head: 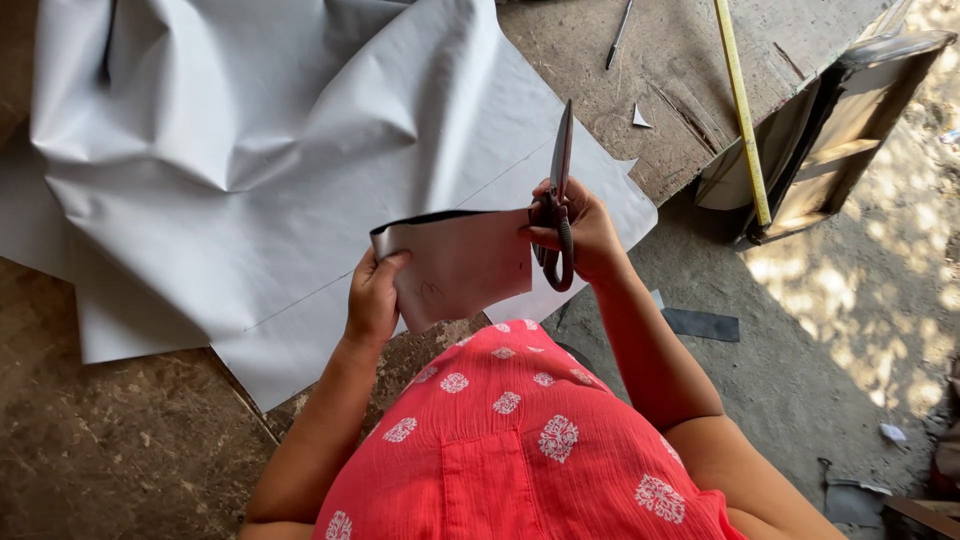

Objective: Cutting out patterns from grey upholstery material using scissors on a workbench

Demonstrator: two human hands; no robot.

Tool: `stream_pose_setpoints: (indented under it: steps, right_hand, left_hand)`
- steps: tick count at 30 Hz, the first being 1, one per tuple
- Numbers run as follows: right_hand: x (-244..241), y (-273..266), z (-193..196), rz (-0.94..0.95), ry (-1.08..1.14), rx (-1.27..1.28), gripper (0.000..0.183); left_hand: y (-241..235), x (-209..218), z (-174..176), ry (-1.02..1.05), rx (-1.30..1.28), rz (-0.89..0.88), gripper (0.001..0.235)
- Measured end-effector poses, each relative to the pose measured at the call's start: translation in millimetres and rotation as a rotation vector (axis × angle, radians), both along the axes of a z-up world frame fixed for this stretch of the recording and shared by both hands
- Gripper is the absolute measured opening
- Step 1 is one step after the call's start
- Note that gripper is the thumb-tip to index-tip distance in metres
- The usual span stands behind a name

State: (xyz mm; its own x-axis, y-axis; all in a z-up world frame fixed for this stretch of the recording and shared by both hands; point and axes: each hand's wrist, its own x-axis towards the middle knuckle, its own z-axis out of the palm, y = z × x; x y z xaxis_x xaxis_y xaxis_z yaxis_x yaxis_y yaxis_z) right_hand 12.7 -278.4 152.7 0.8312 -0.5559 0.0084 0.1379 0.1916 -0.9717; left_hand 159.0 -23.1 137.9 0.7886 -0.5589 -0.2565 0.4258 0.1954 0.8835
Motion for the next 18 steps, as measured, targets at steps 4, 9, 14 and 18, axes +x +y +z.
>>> stream_pose_setpoints:
  steps: [4, 9, 14, 18]
  right_hand:
    - [-4, 7, 2, -0.005, 0.03, -0.007, 0.057]
    - [-15, 12, 12, -0.061, 0.088, -0.052, 0.051]
    - [-17, 11, 14, -0.109, 0.11, -0.05, 0.052]
    - [-15, 12, 23, -0.161, 0.124, -0.028, 0.051]
  left_hand:
    - [-2, 3, -24, 0.03, -0.036, 0.005, 0.011]
    - [5, 5, -31, -0.315, 0.147, -0.079, 0.009]
    - [5, 9, -12, -0.453, 0.204, -0.116, 0.011]
    - [-5, 2, -21, -0.441, 0.2, -0.11, 0.008]
